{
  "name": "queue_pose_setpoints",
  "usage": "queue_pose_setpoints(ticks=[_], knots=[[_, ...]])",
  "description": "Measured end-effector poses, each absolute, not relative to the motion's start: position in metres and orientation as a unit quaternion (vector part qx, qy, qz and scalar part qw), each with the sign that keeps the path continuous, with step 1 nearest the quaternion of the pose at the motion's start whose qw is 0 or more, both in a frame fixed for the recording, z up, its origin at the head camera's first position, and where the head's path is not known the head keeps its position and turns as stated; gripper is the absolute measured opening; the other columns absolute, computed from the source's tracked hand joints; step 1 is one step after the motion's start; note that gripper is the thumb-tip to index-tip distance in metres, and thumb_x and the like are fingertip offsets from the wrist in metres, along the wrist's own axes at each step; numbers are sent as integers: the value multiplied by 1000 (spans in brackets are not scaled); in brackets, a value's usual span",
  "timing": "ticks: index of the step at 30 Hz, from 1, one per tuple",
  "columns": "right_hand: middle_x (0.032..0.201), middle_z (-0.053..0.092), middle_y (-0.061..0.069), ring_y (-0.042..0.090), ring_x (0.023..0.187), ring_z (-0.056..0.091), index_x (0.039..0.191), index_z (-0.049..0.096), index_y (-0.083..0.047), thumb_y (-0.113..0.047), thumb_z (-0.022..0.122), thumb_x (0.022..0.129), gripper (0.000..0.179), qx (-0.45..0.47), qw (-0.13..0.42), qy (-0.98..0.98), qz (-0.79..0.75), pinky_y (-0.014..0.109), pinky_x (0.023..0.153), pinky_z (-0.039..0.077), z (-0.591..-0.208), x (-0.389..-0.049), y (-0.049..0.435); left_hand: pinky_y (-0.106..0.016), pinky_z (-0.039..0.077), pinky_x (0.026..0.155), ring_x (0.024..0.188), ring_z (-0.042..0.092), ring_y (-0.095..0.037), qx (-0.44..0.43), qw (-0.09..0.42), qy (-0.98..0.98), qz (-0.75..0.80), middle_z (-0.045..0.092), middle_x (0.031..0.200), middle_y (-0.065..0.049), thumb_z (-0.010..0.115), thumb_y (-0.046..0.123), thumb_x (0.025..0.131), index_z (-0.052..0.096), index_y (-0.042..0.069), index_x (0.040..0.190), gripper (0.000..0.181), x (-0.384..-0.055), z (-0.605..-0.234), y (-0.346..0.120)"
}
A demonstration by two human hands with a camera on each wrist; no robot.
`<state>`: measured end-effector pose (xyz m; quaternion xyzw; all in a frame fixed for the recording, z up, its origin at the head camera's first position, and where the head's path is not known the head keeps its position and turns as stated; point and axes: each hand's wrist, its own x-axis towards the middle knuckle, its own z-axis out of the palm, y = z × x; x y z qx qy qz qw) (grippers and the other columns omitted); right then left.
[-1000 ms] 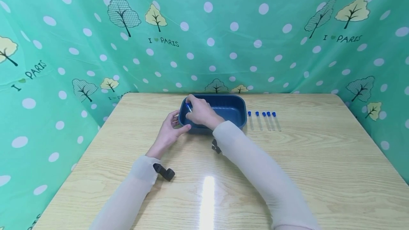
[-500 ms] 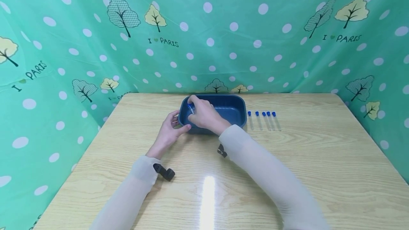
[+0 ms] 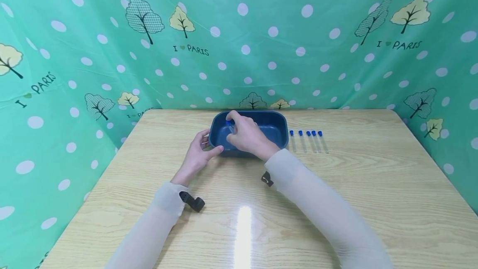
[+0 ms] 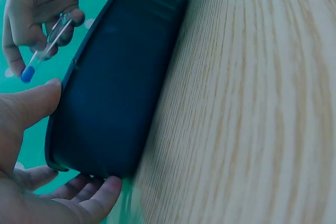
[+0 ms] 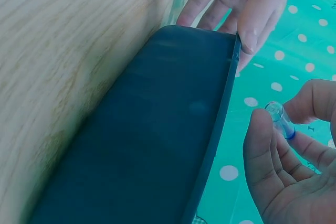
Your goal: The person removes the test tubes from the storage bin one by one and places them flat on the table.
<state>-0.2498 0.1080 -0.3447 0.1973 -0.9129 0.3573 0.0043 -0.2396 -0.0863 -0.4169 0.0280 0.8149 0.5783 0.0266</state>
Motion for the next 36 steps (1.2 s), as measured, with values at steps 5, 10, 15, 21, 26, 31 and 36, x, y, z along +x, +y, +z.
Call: queue_pose_setpoints(ticks=[5,10,15,21,26,31,36], knots=[[78,55,3,19,64,51,131,47,-15,-10,63,83,50,192,6,-915,355,33,58,43,-346,-245,116,-44,42,101,124,47,-29,31,22,817,576,47,135,-12,78,29,80,33,14,145,81,-240,-418,-86],[77,55,3,19,62,51,131,47,-14,-9,63,83,51,186,11,-917,353,33,57,42,-348,-240,122,-44,41,102,123,47,-28,32,19,816,577,48,134,-12,79,30,79,33,14,145,82,-240,-418,-85],[78,54,3,20,63,50,131,47,-13,-9,63,83,51,182,14,-916,356,33,58,42,-348,-237,129,-44,40,103,124,47,-29,29,16,815,578,47,134,-12,79,30,79,34,14,145,81,-240,-418,-86],[77,55,2,19,61,49,130,48,-14,-8,62,82,51,175,32,-916,360,34,59,42,-349,-235,139,-45,40,103,125,47,-30,33,15,816,577,47,135,-13,79,29,79,33,13,146,83,-239,-417,-86],[78,55,2,19,60,49,129,48,-17,-8,61,81,51,168,44,-918,358,34,58,41,-349,-233,147,-46,41,102,123,48,-32,37,4,819,573,48,134,-16,79,28,78,33,10,146,84,-240,-418,-85],[77,55,2,20,59,49,129,48,-15,-7,60,81,51,166,55,-918,357,34,58,41,-349,-232,155,-46,41,102,123,48,-33,39,0,817,575,49,133,-17,80,26,78,33,9,145,84,-240,-419,-85],[79,55,3,21,61,49,130,47,-14,-6,59,81,51,163,49,-916,363,35,60,41,-350,-230,162,-45,40,103,124,47,-31,34,6,814,579,48,135,-16,80,27,78,34,11,146,84,-239,-418,-86]])
